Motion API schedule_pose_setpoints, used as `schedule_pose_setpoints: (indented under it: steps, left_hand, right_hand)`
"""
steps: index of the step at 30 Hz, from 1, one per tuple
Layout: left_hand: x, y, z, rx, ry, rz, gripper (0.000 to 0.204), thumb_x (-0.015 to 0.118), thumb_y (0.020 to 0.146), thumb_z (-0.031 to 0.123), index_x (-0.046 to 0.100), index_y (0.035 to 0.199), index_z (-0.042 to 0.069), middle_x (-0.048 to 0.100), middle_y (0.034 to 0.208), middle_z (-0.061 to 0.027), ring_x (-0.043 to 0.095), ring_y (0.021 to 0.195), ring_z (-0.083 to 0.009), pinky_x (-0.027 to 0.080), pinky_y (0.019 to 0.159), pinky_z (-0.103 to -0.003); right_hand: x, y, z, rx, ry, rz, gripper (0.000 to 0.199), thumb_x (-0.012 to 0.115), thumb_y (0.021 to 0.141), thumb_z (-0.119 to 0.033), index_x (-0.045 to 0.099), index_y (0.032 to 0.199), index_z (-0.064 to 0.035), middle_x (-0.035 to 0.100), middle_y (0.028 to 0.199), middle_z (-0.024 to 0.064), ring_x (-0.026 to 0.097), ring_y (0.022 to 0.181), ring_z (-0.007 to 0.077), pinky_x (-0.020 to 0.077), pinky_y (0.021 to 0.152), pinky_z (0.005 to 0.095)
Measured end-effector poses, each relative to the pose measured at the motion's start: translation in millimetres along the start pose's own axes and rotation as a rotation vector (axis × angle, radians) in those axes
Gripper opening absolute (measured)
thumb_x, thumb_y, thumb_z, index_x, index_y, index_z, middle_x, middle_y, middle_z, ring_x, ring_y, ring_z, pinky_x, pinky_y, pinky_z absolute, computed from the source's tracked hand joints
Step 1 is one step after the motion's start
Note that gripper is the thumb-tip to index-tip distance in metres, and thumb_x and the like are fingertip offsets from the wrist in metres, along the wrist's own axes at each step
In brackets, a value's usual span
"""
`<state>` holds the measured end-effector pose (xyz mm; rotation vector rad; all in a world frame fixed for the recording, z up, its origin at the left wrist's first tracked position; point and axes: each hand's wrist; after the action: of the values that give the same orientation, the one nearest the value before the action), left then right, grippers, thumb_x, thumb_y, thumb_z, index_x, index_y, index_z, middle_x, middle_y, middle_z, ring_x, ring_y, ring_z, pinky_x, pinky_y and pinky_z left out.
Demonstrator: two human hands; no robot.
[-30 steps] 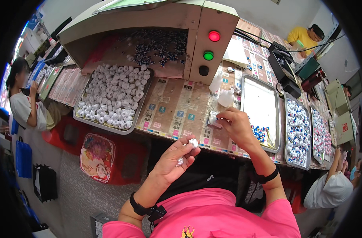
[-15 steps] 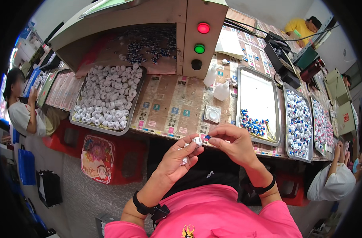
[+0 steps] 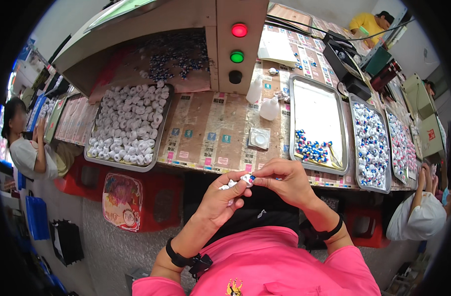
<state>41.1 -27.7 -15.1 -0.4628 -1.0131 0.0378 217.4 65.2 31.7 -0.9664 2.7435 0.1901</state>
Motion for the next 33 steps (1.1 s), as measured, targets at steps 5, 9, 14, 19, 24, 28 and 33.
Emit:
schedule_pose_setpoints:
  steps: [5, 9, 14, 19, 24, 28, 33]
  left_hand:
    - [19.1, 0.9, 4.3, -0.065, 0.078, 0.027, 0.037, 0.062, 0.090, 0.008, 0.052, 0.126, 0.004, 0.063, 0.102, -0.0076, 0.064, 0.083, -0.0143, 0.047, 0.053, -0.022]
    - [27.1, -5.8, 18.4, -0.055, -0.005, 0.073, 0.042, 0.052, 0.092, 0.004, 0.044, 0.133, 0.000, 0.059, 0.118, -0.0121, 0.062, 0.090, -0.0162, 0.047, 0.052, -0.018]
    - [4.3, -19.5, 39.1, -0.010, -0.006, 0.006, 0.036, 0.049, 0.096, 0.008, 0.044, 0.130, 0.000, 0.059, 0.121, -0.0186, 0.067, 0.093, -0.0215, 0.054, 0.053, -0.020]
    - [-11.4, -12.5, 42.7, 0.043, -0.023, -0.037, 0.029, 0.056, 0.095, 0.017, 0.050, 0.120, 0.003, 0.062, 0.114, -0.0162, 0.068, 0.091, -0.0181, 0.058, 0.058, -0.023]
    - [8.4, -6.3, 34.2, 0.058, 0.080, -0.017, 0.034, 0.060, 0.092, 0.018, 0.053, 0.121, 0.003, 0.063, 0.105, -0.0104, 0.066, 0.085, -0.0159, 0.057, 0.058, -0.022]
    - [12.9, -7.5, 29.2, 0.016, 0.087, -0.052, 0.035, 0.062, 0.090, 0.018, 0.053, 0.122, 0.005, 0.062, 0.106, -0.0090, 0.062, 0.080, -0.0150, 0.053, 0.056, -0.020]
    - [24.2, -7.1, 18.7, 0.038, 0.117, -0.024, 0.034, 0.060, 0.092, 0.014, 0.052, 0.124, 0.007, 0.060, 0.110, -0.0098, 0.059, 0.081, -0.0147, 0.047, 0.053, -0.017]
  right_hand:
    - [-17.5, -1.2, -6.7, 0.015, -0.025, 0.007, 0.012, 0.073, 0.079, -0.007, 0.072, 0.091, -0.0034, 0.066, 0.077, 0.0053, 0.059, 0.070, 0.0097, 0.0458, 0.062, 0.0239]
    - [-56.7, -11.1, -5.0, -0.091, -0.157, 0.307, 0.011, 0.072, 0.078, -0.003, 0.071, 0.089, -0.0029, 0.066, 0.079, 0.0052, 0.061, 0.072, 0.0122, 0.0473, 0.063, 0.0250]
    - [-170.0, -44.8, 28.8, -0.055, -0.655, 1.069, 0.010, 0.069, 0.080, -0.003, 0.069, 0.090, -0.0017, 0.067, 0.083, 0.0063, 0.063, 0.072, 0.0136, 0.0494, 0.065, 0.0256]
    - [-252.3, -90.9, 65.6, 0.068, -0.807, 1.247, 0.015, 0.070, 0.078, -0.007, 0.068, 0.093, -0.0030, 0.066, 0.085, 0.0074, 0.063, 0.073, 0.0178, 0.0494, 0.066, 0.0297]
    - [-222.8, -66.8, 66.0, -0.126, -1.117, 1.072, 0.018, 0.068, 0.074, -0.004, 0.068, 0.092, -0.0032, 0.065, 0.094, 0.0118, 0.060, 0.092, 0.0289, 0.0458, 0.084, 0.0371]
    - [-168.5, -33.7, 51.6, -0.019, -0.763, 0.621, 0.017, 0.069, 0.074, -0.007, 0.069, 0.090, -0.0029, 0.063, 0.090, 0.0135, 0.060, 0.087, 0.0299, 0.0464, 0.081, 0.0372]
    - [-158.2, -19.3, 68.2, 0.171, -0.780, 0.460, 0.017, 0.068, 0.074, -0.010, 0.070, 0.091, -0.0041, 0.063, 0.087, 0.0159, 0.061, 0.083, 0.0335, 0.0481, 0.076, 0.0390]
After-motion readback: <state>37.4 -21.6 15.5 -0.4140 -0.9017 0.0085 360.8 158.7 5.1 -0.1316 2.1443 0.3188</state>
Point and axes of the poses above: each hand's wrist, its own y-axis towards the middle knuckle, its own x-axis out of the palm, z = x × y
